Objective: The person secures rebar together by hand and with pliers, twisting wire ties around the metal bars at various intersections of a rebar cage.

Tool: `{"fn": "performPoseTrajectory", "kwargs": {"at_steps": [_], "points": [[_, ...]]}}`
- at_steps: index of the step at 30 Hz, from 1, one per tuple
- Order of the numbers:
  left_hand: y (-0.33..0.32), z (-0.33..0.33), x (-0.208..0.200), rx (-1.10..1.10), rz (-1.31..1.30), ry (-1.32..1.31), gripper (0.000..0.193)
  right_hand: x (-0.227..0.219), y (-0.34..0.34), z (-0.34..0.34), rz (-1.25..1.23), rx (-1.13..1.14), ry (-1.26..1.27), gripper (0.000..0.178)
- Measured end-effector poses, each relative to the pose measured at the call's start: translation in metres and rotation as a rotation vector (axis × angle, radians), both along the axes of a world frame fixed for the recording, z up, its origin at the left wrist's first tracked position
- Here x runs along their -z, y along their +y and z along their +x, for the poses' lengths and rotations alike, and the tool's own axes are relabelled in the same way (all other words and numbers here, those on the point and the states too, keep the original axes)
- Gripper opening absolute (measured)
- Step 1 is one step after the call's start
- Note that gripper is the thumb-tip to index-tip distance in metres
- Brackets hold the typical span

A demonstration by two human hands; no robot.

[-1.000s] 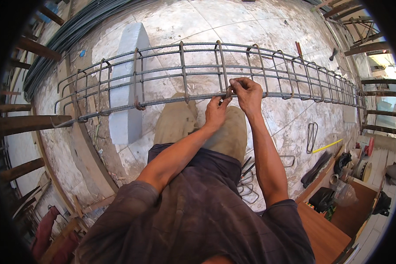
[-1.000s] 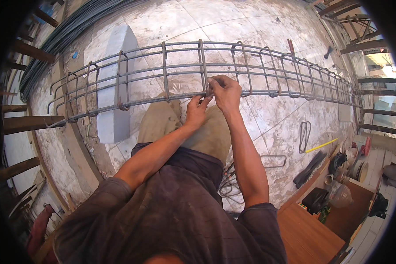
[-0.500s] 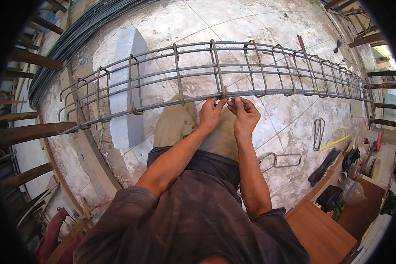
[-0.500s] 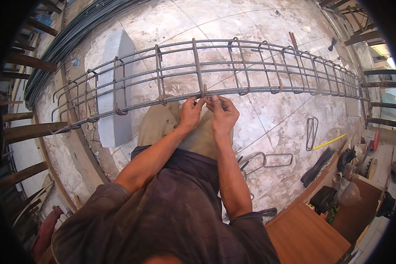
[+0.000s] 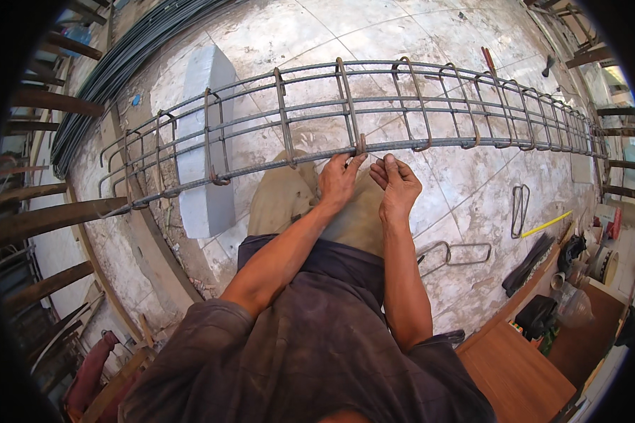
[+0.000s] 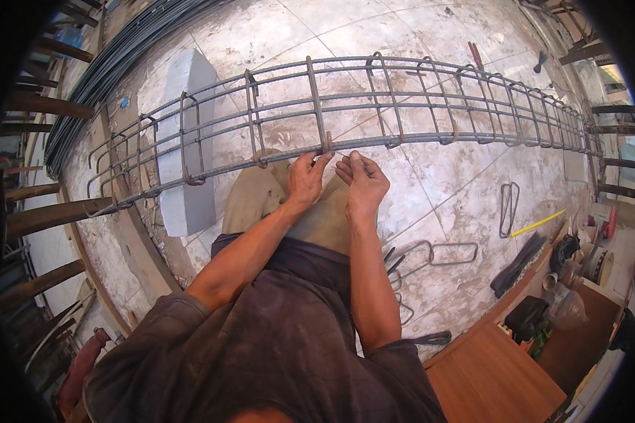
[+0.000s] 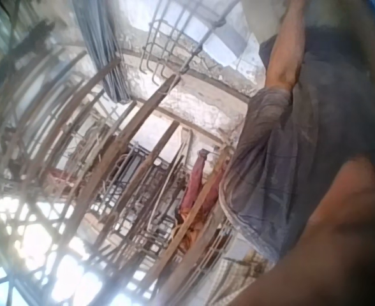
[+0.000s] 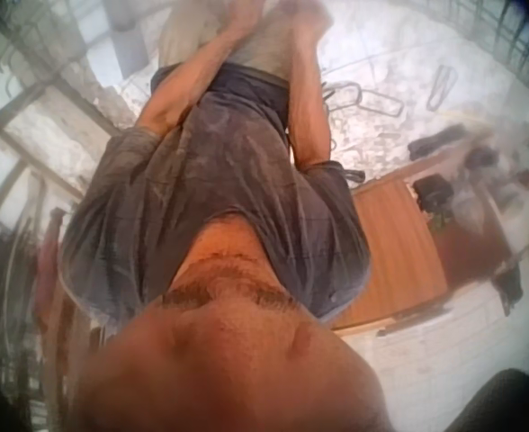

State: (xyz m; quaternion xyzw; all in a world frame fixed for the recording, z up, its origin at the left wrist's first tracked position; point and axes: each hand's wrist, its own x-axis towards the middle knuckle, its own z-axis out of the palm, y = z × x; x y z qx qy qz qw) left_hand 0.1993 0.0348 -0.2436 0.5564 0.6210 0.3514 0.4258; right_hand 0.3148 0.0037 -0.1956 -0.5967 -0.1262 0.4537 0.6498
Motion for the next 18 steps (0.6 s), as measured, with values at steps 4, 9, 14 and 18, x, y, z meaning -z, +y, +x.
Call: {"fn": "performPoseTrajectory", "kwargs": {"at_steps": [4, 9, 14, 18], "points": [[0.001, -0.005, -0.002, 0.026, -0.05, 0.017, 0.048, 0.028, 0.007, 0.009, -0.138, -0.007, 0.117, 0.027], [0.002, -0.008, 0.002, 0.065, -0.004, 0.013, 0.048, 0.054, 0.024, 0.013, -0.228, -0.094, 0.193, 0.026], [0.003, 0.0, -0.013, 0.07, -0.189, 0.108, 0.051, 0.069, 0.04, 0.023, -0.238, -0.227, 0.248, 0.025], [0.004, 0.001, -0.015, -0.045, -0.129, -0.022, 0.055, 0.05, 0.062, 0.007, -0.375, -0.26, -0.072, 0.024]]}}
